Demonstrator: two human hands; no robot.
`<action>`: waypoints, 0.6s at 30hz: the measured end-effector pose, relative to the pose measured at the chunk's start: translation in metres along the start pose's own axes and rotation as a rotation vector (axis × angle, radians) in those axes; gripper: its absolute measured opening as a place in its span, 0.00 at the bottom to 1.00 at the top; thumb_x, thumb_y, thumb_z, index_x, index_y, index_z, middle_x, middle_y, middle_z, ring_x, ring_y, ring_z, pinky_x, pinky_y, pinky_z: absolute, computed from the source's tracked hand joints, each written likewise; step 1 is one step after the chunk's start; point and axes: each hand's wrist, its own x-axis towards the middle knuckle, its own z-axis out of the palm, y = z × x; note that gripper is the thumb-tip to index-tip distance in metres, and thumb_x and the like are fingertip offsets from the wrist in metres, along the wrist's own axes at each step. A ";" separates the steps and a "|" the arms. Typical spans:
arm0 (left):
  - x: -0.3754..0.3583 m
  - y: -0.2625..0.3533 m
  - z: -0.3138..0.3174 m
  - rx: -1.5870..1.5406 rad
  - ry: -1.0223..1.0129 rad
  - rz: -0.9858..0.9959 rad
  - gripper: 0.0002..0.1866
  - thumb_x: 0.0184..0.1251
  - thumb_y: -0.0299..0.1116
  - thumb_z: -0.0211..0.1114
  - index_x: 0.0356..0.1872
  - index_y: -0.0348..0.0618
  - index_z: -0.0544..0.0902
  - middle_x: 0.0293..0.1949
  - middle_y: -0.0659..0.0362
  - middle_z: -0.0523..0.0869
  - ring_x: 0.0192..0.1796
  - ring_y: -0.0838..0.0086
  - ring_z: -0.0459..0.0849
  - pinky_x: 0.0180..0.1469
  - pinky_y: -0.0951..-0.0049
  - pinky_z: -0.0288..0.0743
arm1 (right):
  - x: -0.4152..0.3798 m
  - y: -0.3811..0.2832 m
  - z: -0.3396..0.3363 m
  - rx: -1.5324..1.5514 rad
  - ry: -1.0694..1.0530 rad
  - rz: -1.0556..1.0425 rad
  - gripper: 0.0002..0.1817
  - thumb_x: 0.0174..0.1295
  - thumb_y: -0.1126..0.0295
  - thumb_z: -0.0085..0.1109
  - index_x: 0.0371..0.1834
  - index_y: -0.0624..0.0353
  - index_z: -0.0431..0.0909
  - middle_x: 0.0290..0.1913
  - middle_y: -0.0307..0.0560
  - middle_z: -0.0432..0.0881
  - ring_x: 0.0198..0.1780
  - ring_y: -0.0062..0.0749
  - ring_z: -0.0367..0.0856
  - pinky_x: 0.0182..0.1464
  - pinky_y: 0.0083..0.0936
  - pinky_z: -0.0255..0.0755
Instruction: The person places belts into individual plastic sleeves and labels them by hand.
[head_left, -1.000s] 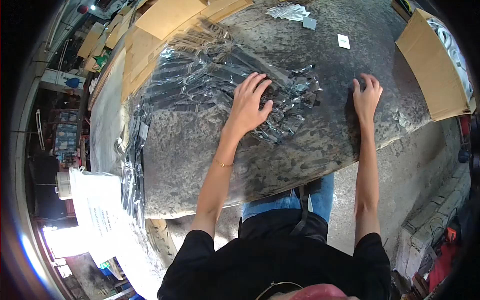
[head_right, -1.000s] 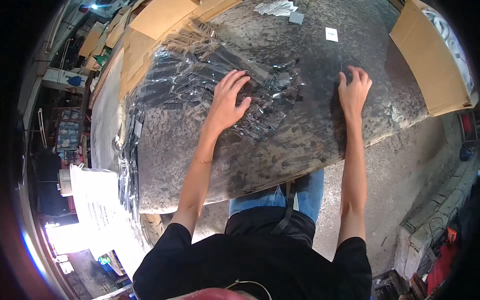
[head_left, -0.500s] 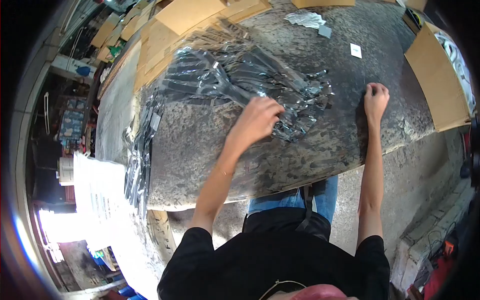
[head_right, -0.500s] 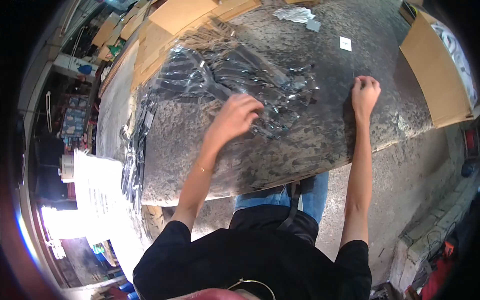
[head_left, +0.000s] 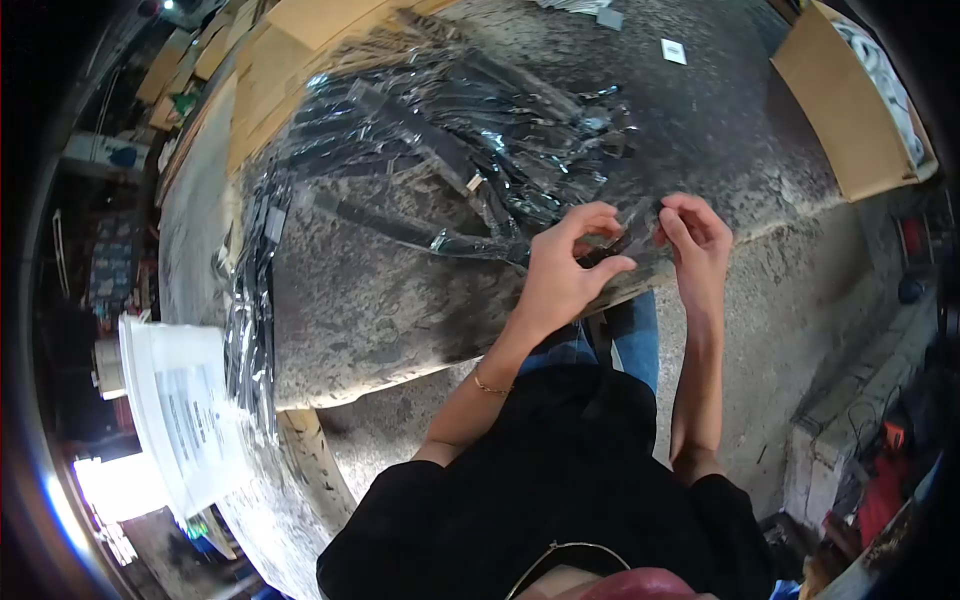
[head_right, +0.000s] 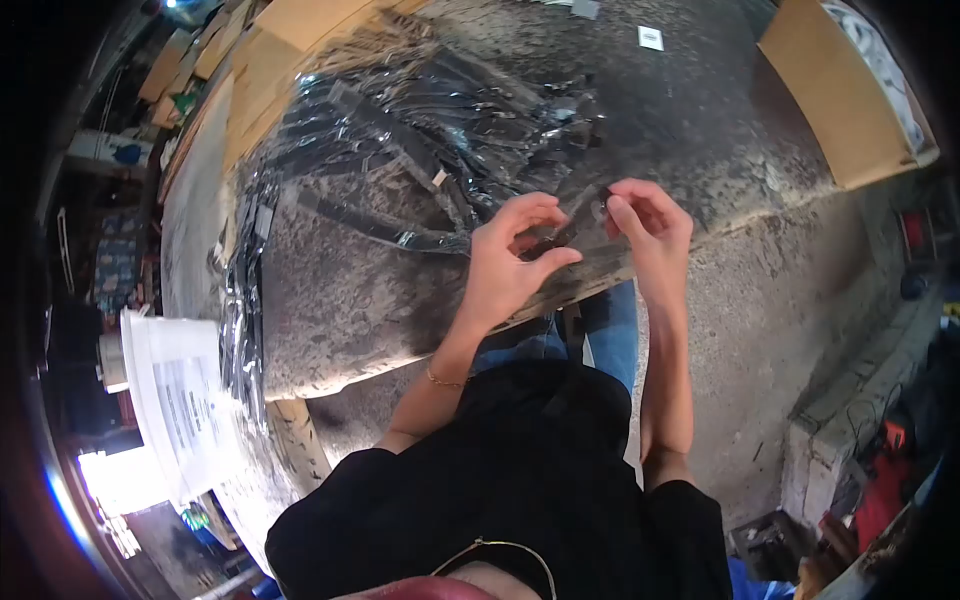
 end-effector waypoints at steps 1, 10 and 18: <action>-0.001 0.000 -0.002 -0.007 -0.018 0.008 0.28 0.48 0.21 0.74 0.53 0.41 0.74 0.44 0.60 0.84 0.47 0.77 0.82 0.47 0.76 0.76 | 0.002 -0.002 -0.003 -0.031 -0.024 0.011 0.08 0.64 0.78 0.56 0.45 0.66 0.78 0.34 0.38 0.79 0.34 0.19 0.75 0.35 0.17 0.68; -0.008 -0.021 -0.024 -0.287 -0.202 -0.082 0.31 0.53 0.11 0.63 0.60 0.38 0.67 0.56 0.52 0.79 0.52 0.71 0.81 0.54 0.73 0.76 | 0.003 -0.009 -0.008 -0.101 0.009 0.048 0.09 0.60 0.80 0.56 0.42 0.68 0.83 0.30 0.38 0.79 0.30 0.18 0.75 0.35 0.16 0.69; -0.013 -0.022 -0.035 0.018 -0.214 -0.013 0.19 0.58 0.16 0.60 0.53 0.37 0.77 0.46 0.51 0.85 0.49 0.71 0.84 0.53 0.73 0.77 | 0.006 -0.015 -0.009 -0.119 0.016 0.035 0.10 0.58 0.80 0.54 0.42 0.68 0.82 0.27 0.39 0.78 0.28 0.18 0.74 0.33 0.16 0.68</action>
